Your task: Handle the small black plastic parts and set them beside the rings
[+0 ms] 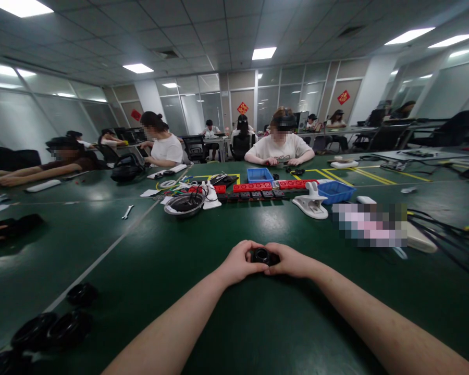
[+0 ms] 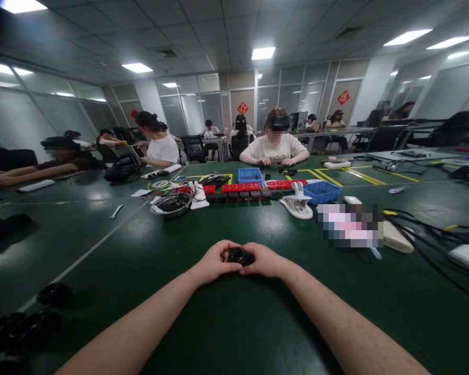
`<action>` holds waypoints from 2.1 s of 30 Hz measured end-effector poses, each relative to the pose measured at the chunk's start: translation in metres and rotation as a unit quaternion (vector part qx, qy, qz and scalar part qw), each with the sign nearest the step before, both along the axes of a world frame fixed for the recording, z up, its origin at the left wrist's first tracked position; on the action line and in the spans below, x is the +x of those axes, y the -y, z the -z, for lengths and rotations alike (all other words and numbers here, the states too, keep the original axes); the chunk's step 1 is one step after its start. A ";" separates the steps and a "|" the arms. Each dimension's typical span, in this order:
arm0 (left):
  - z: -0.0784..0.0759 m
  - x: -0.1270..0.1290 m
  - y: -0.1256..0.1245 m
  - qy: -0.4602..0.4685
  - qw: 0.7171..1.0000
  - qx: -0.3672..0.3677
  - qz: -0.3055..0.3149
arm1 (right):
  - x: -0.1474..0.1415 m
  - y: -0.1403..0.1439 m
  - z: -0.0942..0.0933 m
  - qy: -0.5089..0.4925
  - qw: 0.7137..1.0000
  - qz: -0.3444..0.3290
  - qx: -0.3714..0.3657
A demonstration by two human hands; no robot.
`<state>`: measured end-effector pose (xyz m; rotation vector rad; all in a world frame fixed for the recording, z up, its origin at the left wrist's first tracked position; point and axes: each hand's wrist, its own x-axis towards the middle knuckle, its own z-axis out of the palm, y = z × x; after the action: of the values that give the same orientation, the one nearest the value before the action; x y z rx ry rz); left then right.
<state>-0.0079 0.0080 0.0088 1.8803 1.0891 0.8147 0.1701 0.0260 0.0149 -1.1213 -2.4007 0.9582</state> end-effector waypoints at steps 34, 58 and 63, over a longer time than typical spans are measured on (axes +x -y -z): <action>-0.001 0.002 0.001 -0.023 0.998 0.036 -0.054 | -0.004 0.005 0.002 0.011 0.998 0.008 0.060; 0.000 0.003 0.001 0.005 1.000 0.002 -0.023 | 0.002 -0.002 0.003 -0.016 1.000 -0.014 -0.002; 0.001 0.003 0.001 0.002 1.000 0.000 -0.024 | 0.001 -0.002 0.002 -0.012 1.000 -0.009 -0.002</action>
<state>-0.0049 0.0070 0.0081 1.8592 1.1349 0.8448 0.1708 0.0275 0.0126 -1.0854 -2.3942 0.9784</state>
